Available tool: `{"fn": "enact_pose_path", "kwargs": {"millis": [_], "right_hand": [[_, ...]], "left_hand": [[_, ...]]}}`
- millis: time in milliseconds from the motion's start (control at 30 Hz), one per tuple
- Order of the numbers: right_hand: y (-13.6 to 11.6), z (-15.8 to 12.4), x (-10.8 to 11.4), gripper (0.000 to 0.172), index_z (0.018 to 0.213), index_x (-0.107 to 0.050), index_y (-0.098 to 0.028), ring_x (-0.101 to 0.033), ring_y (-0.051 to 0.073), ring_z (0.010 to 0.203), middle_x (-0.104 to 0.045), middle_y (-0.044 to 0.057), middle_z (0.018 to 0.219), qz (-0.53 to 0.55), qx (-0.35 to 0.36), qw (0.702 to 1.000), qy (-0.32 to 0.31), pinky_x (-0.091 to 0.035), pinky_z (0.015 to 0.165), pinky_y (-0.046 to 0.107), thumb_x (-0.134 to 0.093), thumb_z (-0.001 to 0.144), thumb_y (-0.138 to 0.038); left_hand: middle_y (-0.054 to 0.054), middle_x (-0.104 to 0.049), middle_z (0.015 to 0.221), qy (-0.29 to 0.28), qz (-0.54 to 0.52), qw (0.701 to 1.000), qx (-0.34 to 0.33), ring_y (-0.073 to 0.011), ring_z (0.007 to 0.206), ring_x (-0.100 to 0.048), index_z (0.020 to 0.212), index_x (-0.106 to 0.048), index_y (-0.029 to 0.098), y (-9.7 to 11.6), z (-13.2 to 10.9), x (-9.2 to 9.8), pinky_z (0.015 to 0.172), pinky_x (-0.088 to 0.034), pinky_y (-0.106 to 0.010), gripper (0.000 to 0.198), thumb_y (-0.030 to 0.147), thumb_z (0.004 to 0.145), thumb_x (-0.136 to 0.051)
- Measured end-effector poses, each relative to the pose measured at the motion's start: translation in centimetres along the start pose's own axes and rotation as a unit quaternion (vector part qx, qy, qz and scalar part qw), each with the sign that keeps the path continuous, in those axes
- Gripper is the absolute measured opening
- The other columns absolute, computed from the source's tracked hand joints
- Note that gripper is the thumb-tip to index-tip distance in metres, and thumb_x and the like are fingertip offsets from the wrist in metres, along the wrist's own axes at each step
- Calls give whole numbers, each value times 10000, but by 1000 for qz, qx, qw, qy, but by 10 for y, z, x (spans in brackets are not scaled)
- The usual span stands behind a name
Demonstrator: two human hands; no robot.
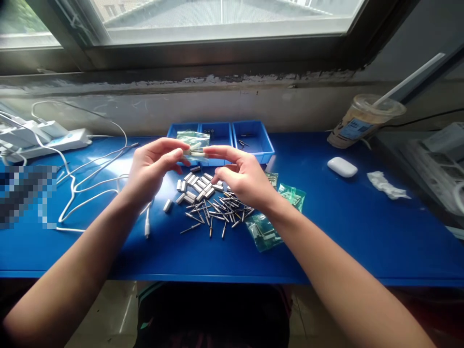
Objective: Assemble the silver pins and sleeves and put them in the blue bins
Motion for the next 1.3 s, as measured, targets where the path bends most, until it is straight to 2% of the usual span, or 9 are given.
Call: {"fn": "enact_pose_path", "kwargs": {"millis": [167,267,400,567,767,933,1067,1133,1300], "right_hand": [[-4,-1,8,316,1282,-668,-231,-727,194,800,-755,63,1146,-146,-16,989,18,-615,705,360,-626,968,-226],[-1,-1,5,254,1203,-733,-195,-715,232,896,-765,82,1082,-283,-7,959,-8,-596,719,373,-598,998,-262],[4,-1,-2,236,1138,-759,-167,-693,262,1012,-776,93,1107,-379,19,924,-42,-587,836,425,-574,1009,-235],[13,-1,-10,238,1143,-775,-179,-643,308,1060,-771,99,1157,-440,36,893,-91,-549,926,500,-615,993,-273],[25,-1,-16,317,1258,-761,-168,-619,327,1067,-756,121,1172,-480,55,867,-121,-515,931,495,-611,1003,-282],[24,0,-15,333,1268,-759,-149,-639,321,1073,-753,125,1183,-472,52,871,-125,-528,930,488,-604,1007,-288],[17,3,-3,307,1204,-778,-123,-649,325,1135,-754,127,1195,-476,50,873,-91,-535,988,477,-566,999,-212],[18,3,1,299,1179,-790,-133,-659,327,1152,-751,123,1192,-487,35,868,-87,-542,980,464,-567,987,-187],[22,3,3,290,1184,-794,-148,-714,281,1024,-725,116,1221,-490,7,867,-91,-564,850,399,-577,994,-182]], "left_hand": [[-54,-751,1256,135,156,975,-83,-266,1126,-692,1246,-760,236,9,6,39,1015,-566,-419,385,365,914,-612],[-97,-700,1386,107,302,946,-55,-343,1312,-620,1405,-686,221,0,14,43,1165,-470,-552,547,399,904,-554],[-129,-731,1334,126,444,887,5,-393,1365,-589,1347,-710,208,-12,15,49,1191,-411,-629,479,423,953,-542],[-107,-785,1183,159,384,909,-17,-389,1163,-687,1162,-748,239,-14,11,56,1043,-510,-604,294,412,961,-624],[-92,-750,1273,122,413,898,-96,-380,1264,-609,1151,-739,267,-10,6,37,1115,-437,-609,253,432,973,-665],[-89,-700,1394,59,422,901,-73,-435,1439,-452,1253,-718,293,-24,11,28,1241,-124,-784,411,600,997,-623],[-95,-637,1496,8,442,896,-35,-511,1550,-286,1365,-679,322,-45,18,27,1148,158,-871,538,699,1009,-533],[-98,-566,1572,2,445,895,-37,-506,1568,-263,1391,-660,322,-49,19,26,1159,139,-869,542,689,1013,-530],[-95,-512,1605,44,433,896,-85,-433,1553,-318,1353,-656,313,-31,10,21,1270,-108,-760,454,542,961,-683]]}}
Point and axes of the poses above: each hand's wrist, its own z-axis towards the middle knuckle, its own x-axis out of the back of the hand, y = z × x, the point moved 7 cm from there along z, towards the middle knuckle
